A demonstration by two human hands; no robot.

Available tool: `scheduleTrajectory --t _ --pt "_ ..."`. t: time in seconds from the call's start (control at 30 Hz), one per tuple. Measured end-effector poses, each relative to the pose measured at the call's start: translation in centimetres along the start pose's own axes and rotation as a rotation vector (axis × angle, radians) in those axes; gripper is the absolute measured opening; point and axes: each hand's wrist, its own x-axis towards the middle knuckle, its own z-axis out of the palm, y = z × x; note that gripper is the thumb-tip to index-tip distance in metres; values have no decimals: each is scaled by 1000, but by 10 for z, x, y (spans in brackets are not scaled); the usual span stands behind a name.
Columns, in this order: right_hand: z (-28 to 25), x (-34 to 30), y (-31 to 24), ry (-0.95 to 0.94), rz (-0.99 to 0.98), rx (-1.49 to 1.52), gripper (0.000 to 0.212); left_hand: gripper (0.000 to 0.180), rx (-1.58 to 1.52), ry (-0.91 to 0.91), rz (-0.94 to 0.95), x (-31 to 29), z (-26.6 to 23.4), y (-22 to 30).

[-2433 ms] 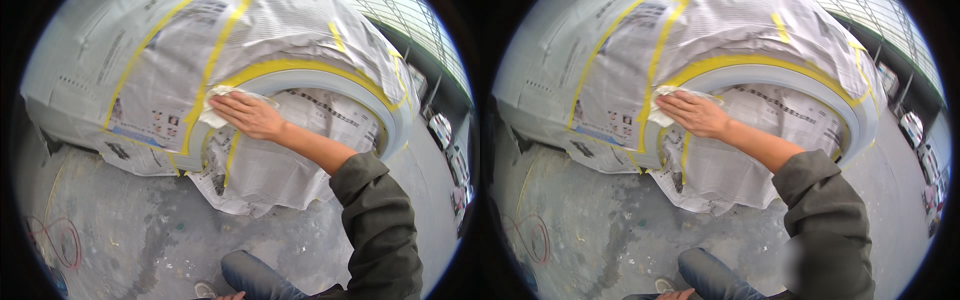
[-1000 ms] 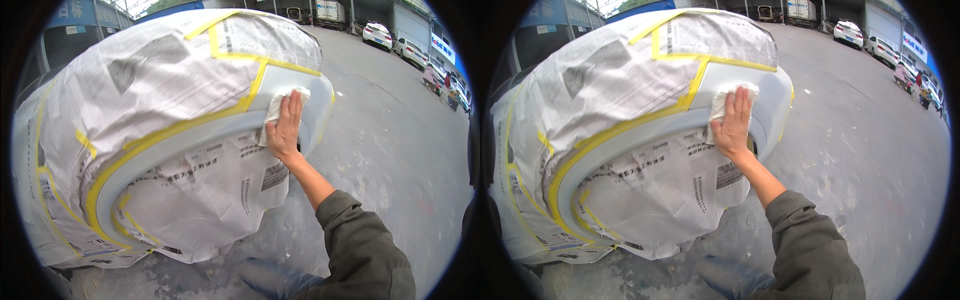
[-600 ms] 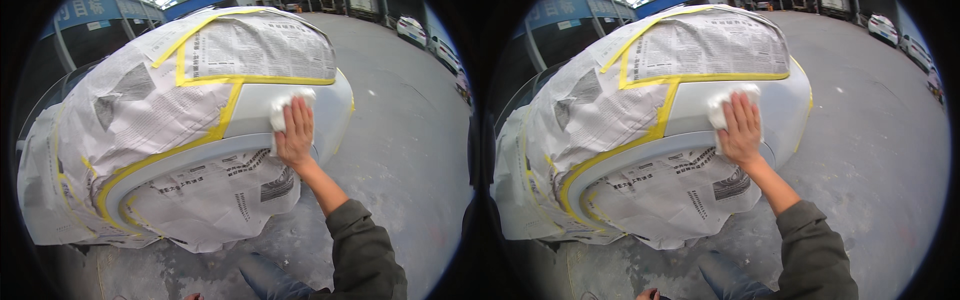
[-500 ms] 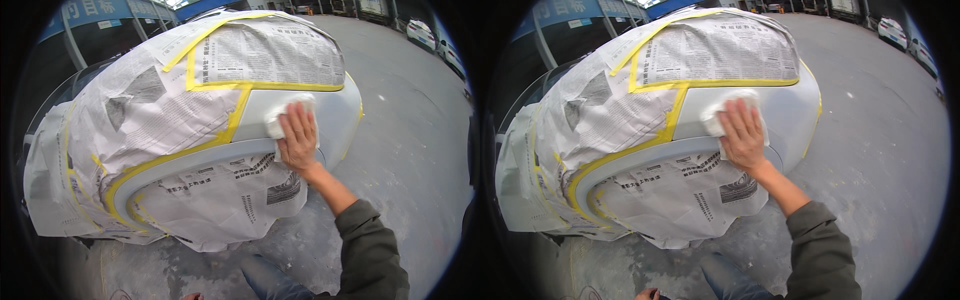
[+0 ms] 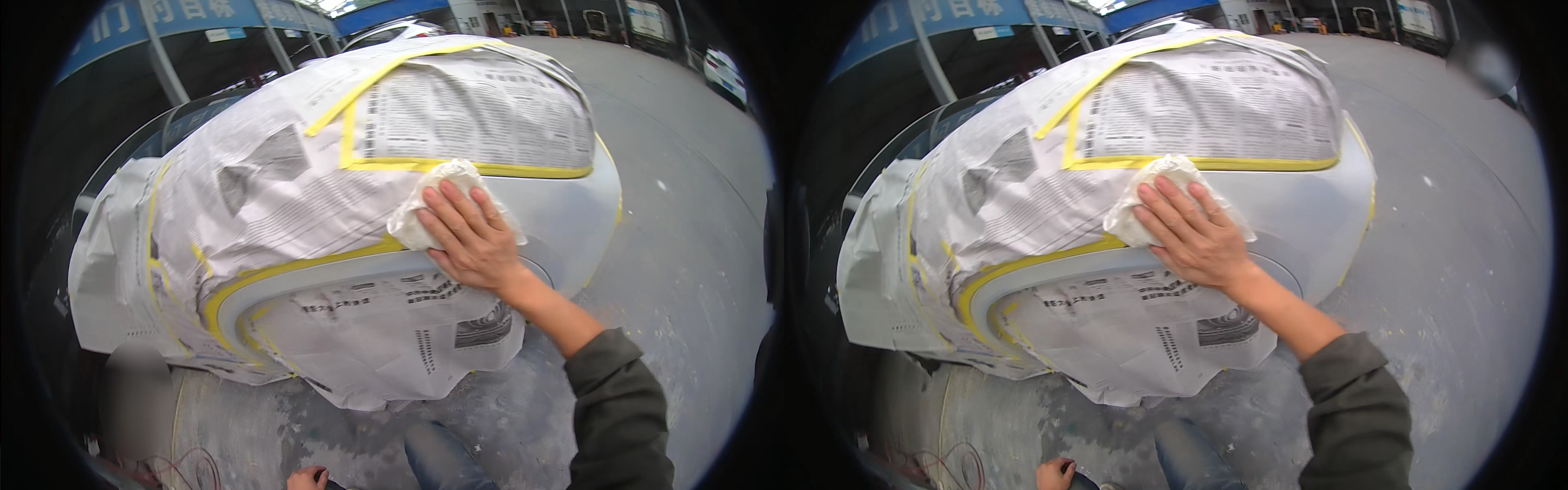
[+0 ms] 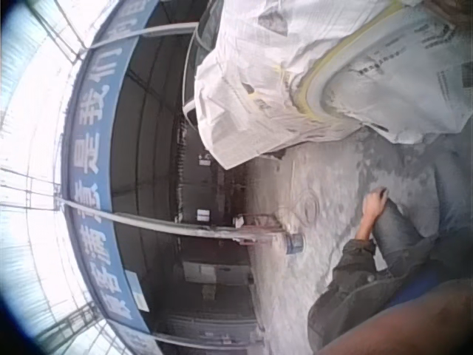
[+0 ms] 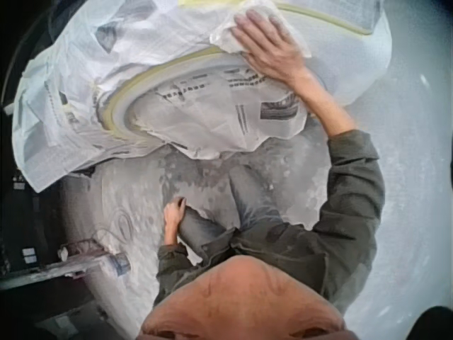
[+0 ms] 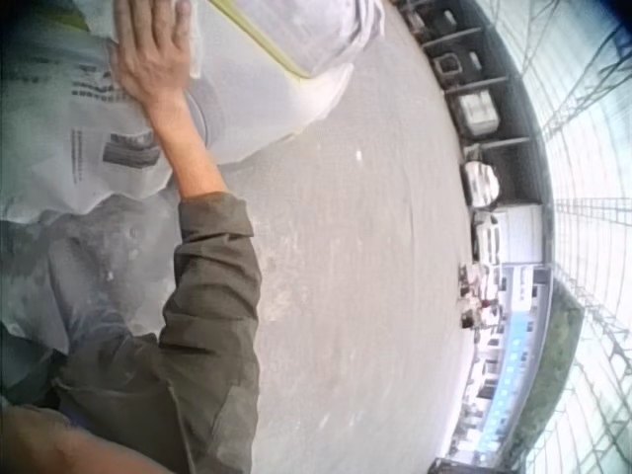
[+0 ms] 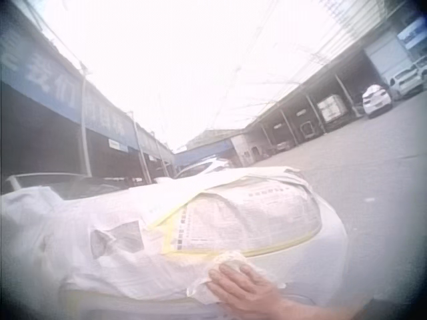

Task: The person retrieves a white cloth, walks to a white car with masked areas, and wipes the exposed rear bumper and trunk surfaces. The person folds the cloth and continues wiping along the edges of the masking tape and newspaper.

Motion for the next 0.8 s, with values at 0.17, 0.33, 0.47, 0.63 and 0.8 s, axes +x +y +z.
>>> scheduleTrajectory --t 0.17,0.33,0.47,0.63,0.8 --pt "7 -54 22 125 316 -14 60 37 -28 -64 -85 -4 -6 2" --pt "7 -92 47 231 449 -21 61 28 -48 561 442 67 -141 73" --pt "7 -100 55 205 411 -44 61 48 -33 816 1040 183 -302 290" --pt "10 -84 37 216 427 5 61 66 84 805 1090 255 -382 498" --pt "4 -100 47 210 441 -34 58 69 319 562 1065 283 -344 523"
